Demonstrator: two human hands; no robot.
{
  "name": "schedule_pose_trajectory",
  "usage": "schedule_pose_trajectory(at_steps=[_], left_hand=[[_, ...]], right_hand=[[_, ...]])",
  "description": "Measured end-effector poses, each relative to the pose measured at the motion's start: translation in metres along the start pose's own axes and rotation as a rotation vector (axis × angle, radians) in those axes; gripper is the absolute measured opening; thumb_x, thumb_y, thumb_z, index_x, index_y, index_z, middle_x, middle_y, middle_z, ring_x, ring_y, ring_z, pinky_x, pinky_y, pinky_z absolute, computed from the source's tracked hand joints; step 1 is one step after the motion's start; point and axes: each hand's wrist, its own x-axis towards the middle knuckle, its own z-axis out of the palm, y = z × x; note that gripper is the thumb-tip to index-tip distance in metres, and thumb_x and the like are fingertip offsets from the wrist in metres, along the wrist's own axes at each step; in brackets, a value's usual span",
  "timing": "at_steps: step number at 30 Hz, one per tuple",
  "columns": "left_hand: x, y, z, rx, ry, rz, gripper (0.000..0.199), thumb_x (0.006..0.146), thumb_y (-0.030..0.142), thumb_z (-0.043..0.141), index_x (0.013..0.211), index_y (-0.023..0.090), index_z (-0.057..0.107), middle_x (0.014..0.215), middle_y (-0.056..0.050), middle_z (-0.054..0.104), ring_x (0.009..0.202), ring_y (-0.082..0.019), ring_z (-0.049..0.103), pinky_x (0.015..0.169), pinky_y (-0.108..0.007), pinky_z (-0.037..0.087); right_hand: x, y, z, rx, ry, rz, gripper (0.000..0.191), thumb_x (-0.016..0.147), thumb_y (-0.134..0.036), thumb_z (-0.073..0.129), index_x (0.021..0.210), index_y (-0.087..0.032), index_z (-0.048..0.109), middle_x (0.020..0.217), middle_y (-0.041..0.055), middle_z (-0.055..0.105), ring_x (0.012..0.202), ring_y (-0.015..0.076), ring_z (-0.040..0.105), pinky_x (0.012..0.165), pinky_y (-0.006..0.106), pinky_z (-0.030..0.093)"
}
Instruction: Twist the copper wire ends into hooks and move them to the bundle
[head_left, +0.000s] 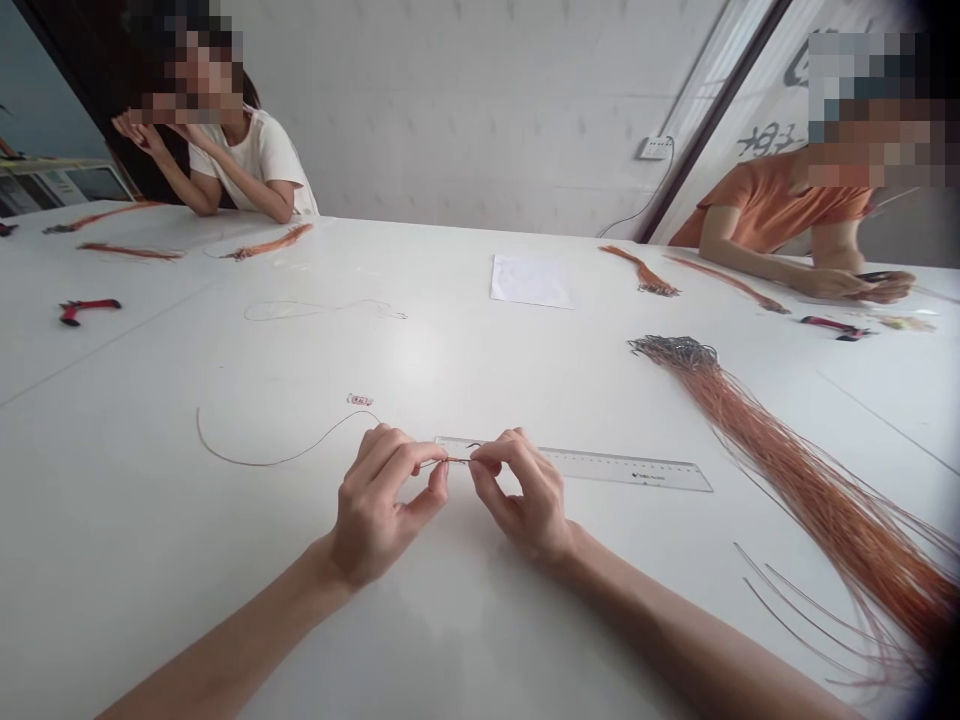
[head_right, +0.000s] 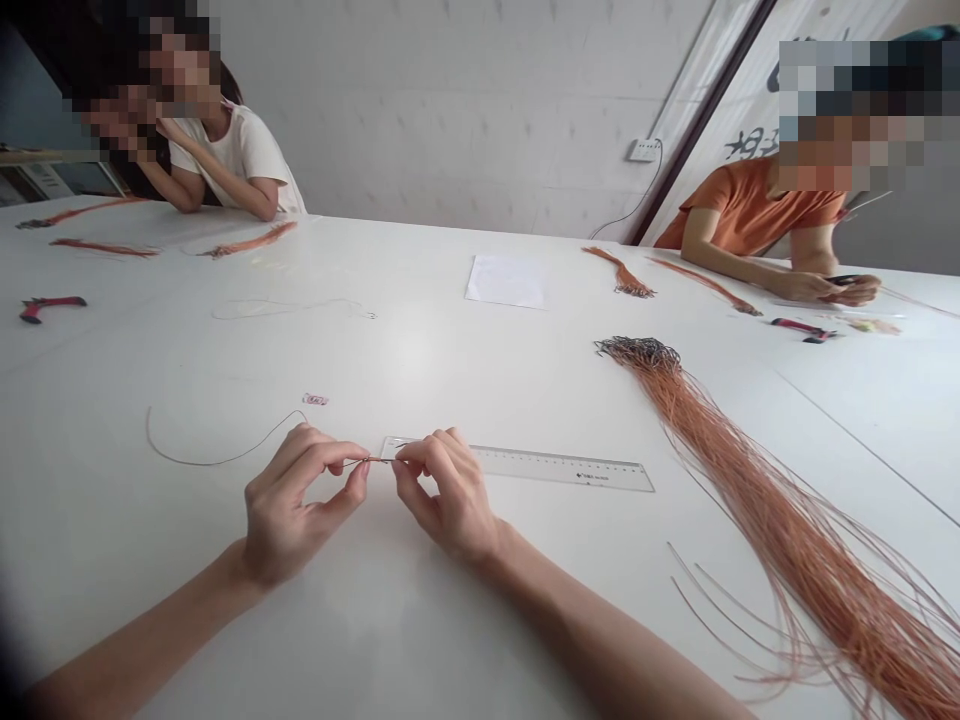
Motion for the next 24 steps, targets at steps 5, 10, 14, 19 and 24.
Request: schedule_pose_trajectory(at_steps=[5,10,14,19,24], left_hand=[[0.0004,0.0011,-0.0007,0.009,0.005,0.005,0.017,0.077,0.001,0.057,0.079,0.017,0.056,0.060,0.003,0.051,0.056,-0.010,0.044,0.052,-0.024,0.040],[0.0004,0.0008,-0.0016,-0.001,0.003,0.020,0.016,0.076,0.000,0.057,0.079,0.016,0.056,0.060,0.002,0.052,0.056,-0.009,0.043,0.052,-0.024,0.040],[0.0001,0.0003,-0.0014,-0.010,0.004,0.024,0.016,0.076,0.000,0.058,0.079,0.016,0.056,0.059,0.003,0.051,0.055,-0.009,0.042,0.051,-0.024,0.039],[0.0000,0.0000,-0.0005,-0.001,0.004,0.025,0.016,0.076,0.000,0.057,0.079,0.016,0.056,0.059,0.003,0.052,0.055,-0.009,0.042,0.051,-0.024,0.038],[0.0008,0.0005,-0.0013,0.004,-0.003,0.029,0.016,0.077,0.001,0.056,0.079,0.017,0.055,0.058,0.004,0.051,0.054,-0.009,0.042,0.050,-0.024,0.037]], right_hand=[[0.0003,-0.0001,0.0000,0.016,0.003,-0.009,0.019,0.080,0.000,0.049,0.085,-0.018,0.047,0.061,-0.0044,0.046,0.054,0.0073,0.041,0.054,0.025,0.034],[0.0002,-0.0001,0.0003,0.028,0.018,-0.025,0.019,0.080,0.000,0.049,0.084,-0.018,0.047,0.061,-0.0039,0.046,0.054,0.0072,0.041,0.054,0.025,0.034],[0.0004,-0.0006,0.0003,0.025,0.014,-0.039,0.018,0.080,0.000,0.049,0.085,-0.018,0.047,0.061,-0.0039,0.046,0.054,0.0076,0.041,0.054,0.025,0.034],[0.0007,-0.0008,-0.0004,0.012,0.014,-0.046,0.019,0.080,0.000,0.049,0.085,-0.018,0.047,0.060,-0.0037,0.047,0.054,0.0081,0.041,0.053,0.025,0.034],[0.0010,-0.0008,-0.0005,0.008,0.016,-0.056,0.018,0.081,-0.001,0.049,0.086,-0.019,0.047,0.060,-0.0034,0.047,0.054,0.0089,0.041,0.052,0.025,0.034]])
